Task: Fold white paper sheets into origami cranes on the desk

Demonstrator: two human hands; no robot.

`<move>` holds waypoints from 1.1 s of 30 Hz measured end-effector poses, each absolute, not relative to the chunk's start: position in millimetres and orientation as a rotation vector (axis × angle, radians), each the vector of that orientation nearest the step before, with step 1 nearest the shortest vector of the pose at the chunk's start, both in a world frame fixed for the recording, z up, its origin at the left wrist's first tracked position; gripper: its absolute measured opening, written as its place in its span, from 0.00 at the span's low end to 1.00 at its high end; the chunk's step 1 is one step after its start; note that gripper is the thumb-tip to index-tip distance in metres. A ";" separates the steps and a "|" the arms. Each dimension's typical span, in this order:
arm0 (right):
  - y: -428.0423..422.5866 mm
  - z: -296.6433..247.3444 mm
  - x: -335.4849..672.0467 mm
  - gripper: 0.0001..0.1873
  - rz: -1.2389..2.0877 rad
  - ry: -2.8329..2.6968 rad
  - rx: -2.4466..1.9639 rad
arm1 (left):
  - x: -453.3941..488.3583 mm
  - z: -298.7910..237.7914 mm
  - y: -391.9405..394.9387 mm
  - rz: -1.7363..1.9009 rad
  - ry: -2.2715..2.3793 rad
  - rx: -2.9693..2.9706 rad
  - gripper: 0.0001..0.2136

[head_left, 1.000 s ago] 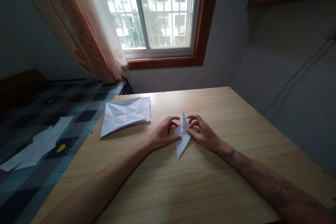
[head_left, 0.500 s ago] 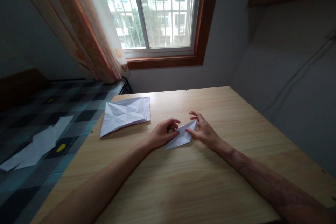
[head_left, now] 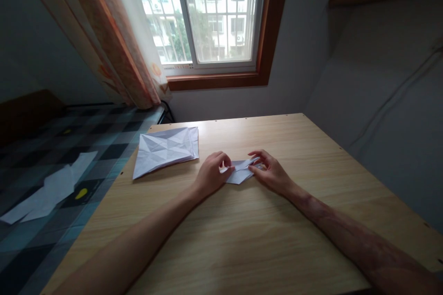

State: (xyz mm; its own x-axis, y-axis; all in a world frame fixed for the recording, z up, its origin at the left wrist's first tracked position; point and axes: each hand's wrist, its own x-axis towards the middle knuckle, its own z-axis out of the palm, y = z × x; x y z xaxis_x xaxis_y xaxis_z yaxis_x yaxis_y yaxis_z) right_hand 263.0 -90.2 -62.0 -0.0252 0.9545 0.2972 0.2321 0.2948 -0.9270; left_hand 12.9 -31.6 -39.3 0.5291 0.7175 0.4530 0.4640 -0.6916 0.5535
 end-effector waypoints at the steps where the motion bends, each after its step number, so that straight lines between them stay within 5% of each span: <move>1: -90.0 -62.0 263.3 0.21 0.858 -1.493 -1.138 | 13.7 -39.3 -32.9 0.917 0.955 2.471 0.04; 9: -91.6 -62.6 267.5 0.30 1.109 -1.440 -0.947 | 17.6 -31.1 -45.7 0.695 0.833 2.739 0.08; 15: -97.6 -56.5 266.6 0.41 1.131 -1.612 -0.818 | 18.7 -29.8 -49.6 0.719 0.948 2.743 0.23; 22: -103.1 -51.1 266.3 0.51 1.036 -1.901 -0.772 | 20.3 -29.9 -51.4 0.739 1.056 2.818 0.09; 25: -105.1 -48.2 264.4 0.48 0.974 -1.950 -0.795 | 18.8 -31.1 -48.4 0.785 1.086 2.746 0.05; 33: -104.0 -38.3 261.3 0.29 0.680 -2.071 -0.860 | 16.0 -27.7 -40.0 0.947 0.992 2.337 0.14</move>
